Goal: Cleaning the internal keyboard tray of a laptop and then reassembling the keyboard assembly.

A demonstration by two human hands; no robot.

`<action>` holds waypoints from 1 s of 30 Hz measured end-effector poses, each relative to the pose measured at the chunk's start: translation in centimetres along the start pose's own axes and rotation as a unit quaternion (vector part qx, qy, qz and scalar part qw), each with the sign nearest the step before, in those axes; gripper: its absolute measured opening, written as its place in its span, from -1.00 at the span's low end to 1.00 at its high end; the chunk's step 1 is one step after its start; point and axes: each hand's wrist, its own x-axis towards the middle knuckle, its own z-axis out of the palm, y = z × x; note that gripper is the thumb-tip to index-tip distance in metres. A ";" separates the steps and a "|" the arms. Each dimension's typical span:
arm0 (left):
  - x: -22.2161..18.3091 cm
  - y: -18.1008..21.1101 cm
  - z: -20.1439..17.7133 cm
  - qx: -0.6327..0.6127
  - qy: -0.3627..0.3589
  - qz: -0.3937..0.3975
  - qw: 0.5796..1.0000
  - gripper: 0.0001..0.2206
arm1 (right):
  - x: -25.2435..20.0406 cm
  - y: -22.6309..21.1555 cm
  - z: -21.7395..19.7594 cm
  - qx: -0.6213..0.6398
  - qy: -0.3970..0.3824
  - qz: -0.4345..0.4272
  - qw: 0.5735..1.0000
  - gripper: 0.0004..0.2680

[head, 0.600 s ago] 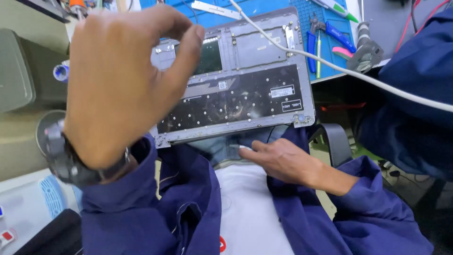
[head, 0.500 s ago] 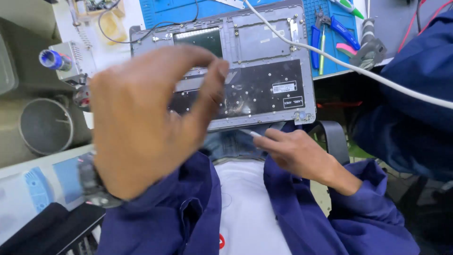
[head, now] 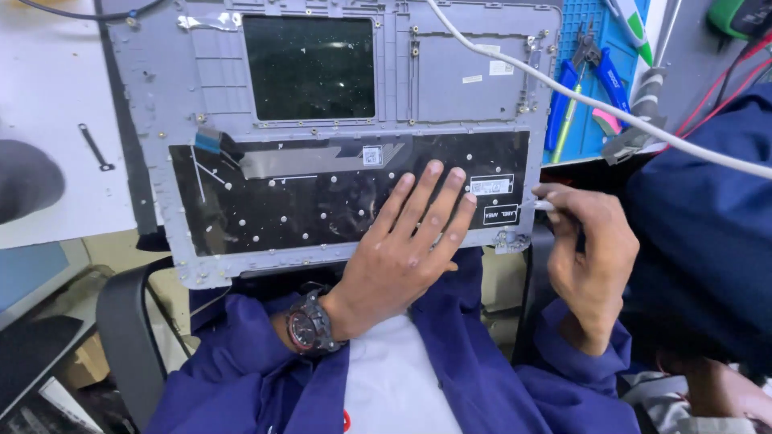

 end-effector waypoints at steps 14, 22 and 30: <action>0.4 -1.4 1.2 0.045 0.029 -0.027 0.998 -0.76 | 9.4 2.6 -0.7 -0.087 -0.152 -0.158 0.972 -0.82; 0.4 -1.5 1.2 0.041 0.019 -0.030 0.999 -0.71 | 10.9 2.8 0.0 -0.063 -0.162 -0.201 0.964 -0.79; 0.7 -1.2 1.2 0.040 0.035 -0.058 0.997 -0.83 | 11.6 4.0 0.1 -0.081 -0.197 -0.216 0.953 -0.74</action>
